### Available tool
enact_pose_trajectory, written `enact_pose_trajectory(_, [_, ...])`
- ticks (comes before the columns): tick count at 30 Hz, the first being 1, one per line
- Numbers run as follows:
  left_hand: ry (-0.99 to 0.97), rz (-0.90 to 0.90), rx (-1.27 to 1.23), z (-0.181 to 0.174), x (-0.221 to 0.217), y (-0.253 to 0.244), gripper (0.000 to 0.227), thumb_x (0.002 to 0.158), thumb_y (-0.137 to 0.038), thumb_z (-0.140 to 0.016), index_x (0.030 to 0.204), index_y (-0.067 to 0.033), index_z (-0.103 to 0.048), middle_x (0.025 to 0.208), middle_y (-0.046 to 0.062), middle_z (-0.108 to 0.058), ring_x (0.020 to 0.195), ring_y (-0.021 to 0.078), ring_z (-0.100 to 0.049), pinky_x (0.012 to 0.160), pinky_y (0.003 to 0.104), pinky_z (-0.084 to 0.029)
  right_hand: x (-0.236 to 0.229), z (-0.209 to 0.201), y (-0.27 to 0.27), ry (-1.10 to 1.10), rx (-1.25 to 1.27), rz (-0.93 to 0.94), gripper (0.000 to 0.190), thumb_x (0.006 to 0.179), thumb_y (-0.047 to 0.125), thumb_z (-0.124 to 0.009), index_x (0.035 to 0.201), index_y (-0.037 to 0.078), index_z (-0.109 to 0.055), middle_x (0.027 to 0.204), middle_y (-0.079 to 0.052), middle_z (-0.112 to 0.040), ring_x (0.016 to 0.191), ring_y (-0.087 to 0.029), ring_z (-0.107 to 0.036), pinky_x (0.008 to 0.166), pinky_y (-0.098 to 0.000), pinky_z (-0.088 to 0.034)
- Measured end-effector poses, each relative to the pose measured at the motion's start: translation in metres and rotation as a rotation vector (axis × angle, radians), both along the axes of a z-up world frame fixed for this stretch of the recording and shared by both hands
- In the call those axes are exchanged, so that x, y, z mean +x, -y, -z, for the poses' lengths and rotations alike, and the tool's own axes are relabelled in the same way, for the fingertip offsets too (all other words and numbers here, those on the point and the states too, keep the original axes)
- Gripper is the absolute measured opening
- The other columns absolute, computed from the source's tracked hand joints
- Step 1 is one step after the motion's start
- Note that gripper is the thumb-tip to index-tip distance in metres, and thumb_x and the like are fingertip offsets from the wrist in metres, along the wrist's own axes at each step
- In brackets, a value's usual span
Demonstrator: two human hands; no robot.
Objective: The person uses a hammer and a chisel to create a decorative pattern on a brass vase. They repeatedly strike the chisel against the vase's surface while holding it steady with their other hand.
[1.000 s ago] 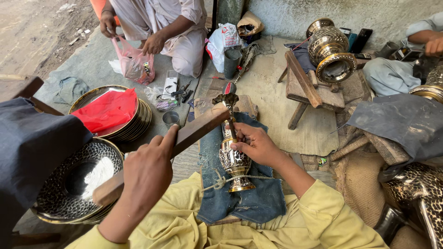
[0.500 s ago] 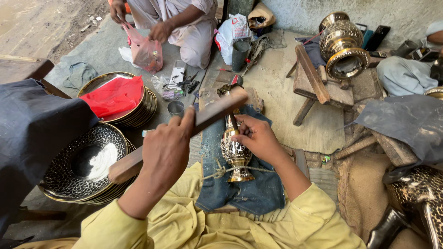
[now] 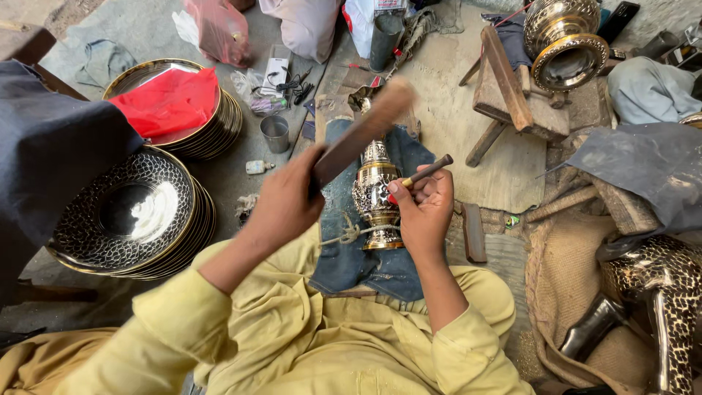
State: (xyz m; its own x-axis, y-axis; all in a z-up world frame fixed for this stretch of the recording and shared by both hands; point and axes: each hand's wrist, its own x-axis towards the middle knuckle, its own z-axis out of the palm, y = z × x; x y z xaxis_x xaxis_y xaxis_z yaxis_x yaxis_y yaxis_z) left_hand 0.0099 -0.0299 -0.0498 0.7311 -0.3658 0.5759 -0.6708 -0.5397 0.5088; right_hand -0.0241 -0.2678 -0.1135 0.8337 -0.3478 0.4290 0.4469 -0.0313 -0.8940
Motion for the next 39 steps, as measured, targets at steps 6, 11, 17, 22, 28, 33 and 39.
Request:
enact_pose_trajectory(6, [0.097, -0.109, 0.798, -0.071, 0.019, 0.002, 0.047, 0.096, -0.015, -0.054, 0.143, -0.0188, -0.053, 0.089, 0.012, -0.069, 0.078, 0.0327, -0.071, 0.063, 0.047, -0.053, -0.004, -0.004, -0.013, 0.014, -0.021, 0.075, 0.049, 0.096, 0.0, -0.072, 0.136, 0.002, -0.043, 0.099, -0.008, -0.068, 0.087, -0.009, -0.065, 0.08, -0.0235, -0.056])
enact_pose_trajectory(11, [0.177, -0.053, 0.861, -0.092, 0.019, 0.01, 0.044, 0.095, -0.017, -0.053, 0.138, -0.0158, -0.059, 0.085, 0.012, -0.07, 0.073, 0.03, -0.072, 0.056, 0.042, -0.052, -0.005, -0.004, -0.015, 0.039, -0.082, 0.093, 0.046, 0.1, 0.001, -0.072, 0.134, 0.001, -0.042, 0.099, -0.008, -0.066, 0.086, -0.01, -0.063, 0.078, -0.023, -0.054])
enact_pose_trajectory(17, [0.123, -0.095, 1.102, -0.117, 0.015, 0.036, 0.027, 0.101, -0.016, -0.054, 0.125, -0.0103, -0.066, 0.085, 0.011, -0.07, 0.075, 0.0251, -0.072, 0.063, 0.039, -0.052, -0.005, -0.003, -0.016, 0.051, -0.118, 0.107, 0.046, 0.1, 0.001, -0.073, 0.131, 0.002, -0.039, 0.098, -0.006, -0.061, 0.086, -0.009, -0.059, 0.076, -0.0228, -0.051])
enact_pose_trajectory(22, [0.376, -0.069, 0.624, -0.135, 0.002, 0.039, 0.04, 0.09, -0.016, -0.062, 0.129, -0.01, -0.059, 0.08, 0.009, -0.069, 0.068, 0.0281, -0.071, 0.054, 0.042, -0.051, -0.007, -0.005, -0.015, 0.045, -0.168, 0.112, 0.045, 0.101, 0.002, -0.073, 0.131, 0.003, -0.038, 0.093, -0.005, -0.06, 0.08, -0.009, -0.058, 0.073, -0.0232, -0.05])
enact_pose_trajectory(28, [0.491, -0.099, 0.702, -0.143, -0.015, 0.043, 0.034, 0.093, -0.021, -0.062, 0.124, -0.0091, -0.056, 0.081, 0.007, -0.067, 0.072, 0.026, -0.07, 0.056, 0.041, -0.052, -0.007, -0.008, -0.016, 0.057, -0.147, 0.095, 0.044, 0.103, 0.004, -0.073, 0.132, 0.004, -0.039, 0.093, -0.004, -0.06, 0.083, -0.009, -0.058, 0.074, -0.0234, -0.049])
enact_pose_trajectory(33, [0.614, -0.131, 0.737, -0.149, -0.02, 0.04, 0.044, 0.087, -0.023, -0.062, 0.128, -0.0106, -0.057, 0.08, 0.004, -0.067, 0.068, 0.0216, -0.068, 0.053, 0.037, -0.051, -0.008, -0.01, -0.016, 0.048, -0.192, 0.122, 0.043, 0.102, 0.005, -0.073, 0.129, 0.004, -0.04, 0.09, -0.003, -0.06, 0.08, -0.008, -0.057, 0.07, -0.0223, -0.047])
enact_pose_trajectory(39, [0.606, -0.131, 0.791, -0.154, -0.024, 0.038, 0.047, 0.088, -0.025, -0.06, 0.133, -0.0131, -0.055, 0.079, 0.004, -0.067, 0.066, 0.0212, -0.068, 0.053, 0.038, -0.051, -0.008, -0.009, -0.017, 0.049, -0.189, 0.114, 0.04, 0.102, 0.006, -0.072, 0.129, 0.003, -0.042, 0.09, -0.003, -0.061, 0.081, -0.007, -0.058, 0.073, -0.0219, -0.049])
